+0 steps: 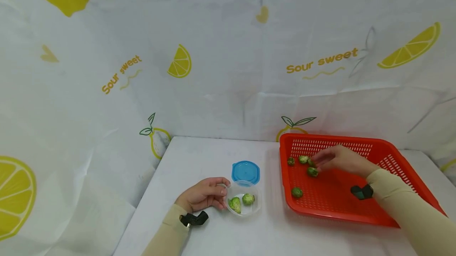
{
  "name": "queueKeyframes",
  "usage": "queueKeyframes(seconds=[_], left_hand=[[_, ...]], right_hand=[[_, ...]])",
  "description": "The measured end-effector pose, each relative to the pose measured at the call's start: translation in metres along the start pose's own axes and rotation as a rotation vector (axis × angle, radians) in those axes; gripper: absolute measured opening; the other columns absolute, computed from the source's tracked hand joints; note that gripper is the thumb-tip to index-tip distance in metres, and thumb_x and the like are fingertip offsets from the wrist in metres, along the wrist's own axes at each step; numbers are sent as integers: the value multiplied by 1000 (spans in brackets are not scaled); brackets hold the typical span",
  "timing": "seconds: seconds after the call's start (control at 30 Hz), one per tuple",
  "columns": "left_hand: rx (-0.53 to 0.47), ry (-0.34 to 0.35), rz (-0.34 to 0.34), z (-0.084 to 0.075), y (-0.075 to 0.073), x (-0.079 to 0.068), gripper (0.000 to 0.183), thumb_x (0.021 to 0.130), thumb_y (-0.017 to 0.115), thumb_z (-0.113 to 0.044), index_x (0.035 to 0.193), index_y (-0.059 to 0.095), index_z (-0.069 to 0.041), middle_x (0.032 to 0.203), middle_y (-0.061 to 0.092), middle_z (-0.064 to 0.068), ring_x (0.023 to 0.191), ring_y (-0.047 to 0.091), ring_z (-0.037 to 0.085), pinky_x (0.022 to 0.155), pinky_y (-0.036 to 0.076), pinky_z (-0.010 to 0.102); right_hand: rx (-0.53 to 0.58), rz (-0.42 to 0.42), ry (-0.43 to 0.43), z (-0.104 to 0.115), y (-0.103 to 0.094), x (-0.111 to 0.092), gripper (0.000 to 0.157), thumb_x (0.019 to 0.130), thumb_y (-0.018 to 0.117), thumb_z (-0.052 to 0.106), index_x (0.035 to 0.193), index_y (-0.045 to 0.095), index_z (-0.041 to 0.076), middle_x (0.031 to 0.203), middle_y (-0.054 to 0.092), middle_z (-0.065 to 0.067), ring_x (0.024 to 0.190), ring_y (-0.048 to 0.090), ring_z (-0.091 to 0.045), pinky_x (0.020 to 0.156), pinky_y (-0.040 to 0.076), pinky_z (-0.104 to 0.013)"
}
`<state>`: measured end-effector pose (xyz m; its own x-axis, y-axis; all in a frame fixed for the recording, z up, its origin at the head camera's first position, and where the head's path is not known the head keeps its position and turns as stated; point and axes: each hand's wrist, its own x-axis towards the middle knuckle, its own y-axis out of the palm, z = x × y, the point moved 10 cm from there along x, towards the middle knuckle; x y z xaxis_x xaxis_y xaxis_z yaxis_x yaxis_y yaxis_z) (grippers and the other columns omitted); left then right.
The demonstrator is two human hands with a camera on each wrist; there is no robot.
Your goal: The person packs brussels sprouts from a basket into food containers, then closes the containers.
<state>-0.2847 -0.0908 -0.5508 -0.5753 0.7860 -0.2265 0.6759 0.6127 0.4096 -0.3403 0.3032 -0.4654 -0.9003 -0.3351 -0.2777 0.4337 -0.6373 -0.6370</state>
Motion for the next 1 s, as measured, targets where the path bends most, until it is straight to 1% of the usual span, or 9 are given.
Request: queueKeyframes(seconds=[0.17,0.33,0.53,0.67,0.83,1.0], left_hand=[[2,-1,-4,0,0,-1,19,109,55,-7,128,56,-13,87,73,-3,81,80,13,78,67,27],[10,13,-2,-1,0,0,19,109,55,-6,127,55,-11,87,72,-3,79,79,13,77,67,27],[12,8,-6,-1,-1,0,20,108,58,-9,128,55,-10,86,73,-2,79,79,13,76,67,27],[15,6,-9,-1,-2,0,22,108,59,-10,129,54,-9,86,73,-2,79,79,13,77,67,26],[17,17,4,-2,-1,0,19,108,58,-8,127,55,-11,86,73,-3,79,79,13,77,67,26],[14,19,4,-2,0,0,18,108,55,-6,126,56,-12,87,72,-4,79,79,13,77,67,27]], right_hand=[[-31,-4,10,-9,3,2,41,98,80,22,132,74,1,129,78,-15,111,74,-20,90,58,-26],[-29,7,12,-12,6,3,41,98,80,20,132,74,0,129,78,-15,114,74,-23,90,58,-26],[-38,0,14,-7,10,1,38,95,82,20,128,77,3,125,79,-13,110,72,-22,92,59,-32],[-64,-10,12,-3,11,1,36,93,84,21,125,79,5,122,80,-10,108,69,-20,92,58,-34],[-94,-25,19,-4,12,3,33,92,85,20,121,81,6,119,81,-9,106,70,-20,92,59,-35],[-116,-49,39,-5,11,4,32,91,86,19,120,81,7,118,81,-9,106,70,-21,93,61,-40]])
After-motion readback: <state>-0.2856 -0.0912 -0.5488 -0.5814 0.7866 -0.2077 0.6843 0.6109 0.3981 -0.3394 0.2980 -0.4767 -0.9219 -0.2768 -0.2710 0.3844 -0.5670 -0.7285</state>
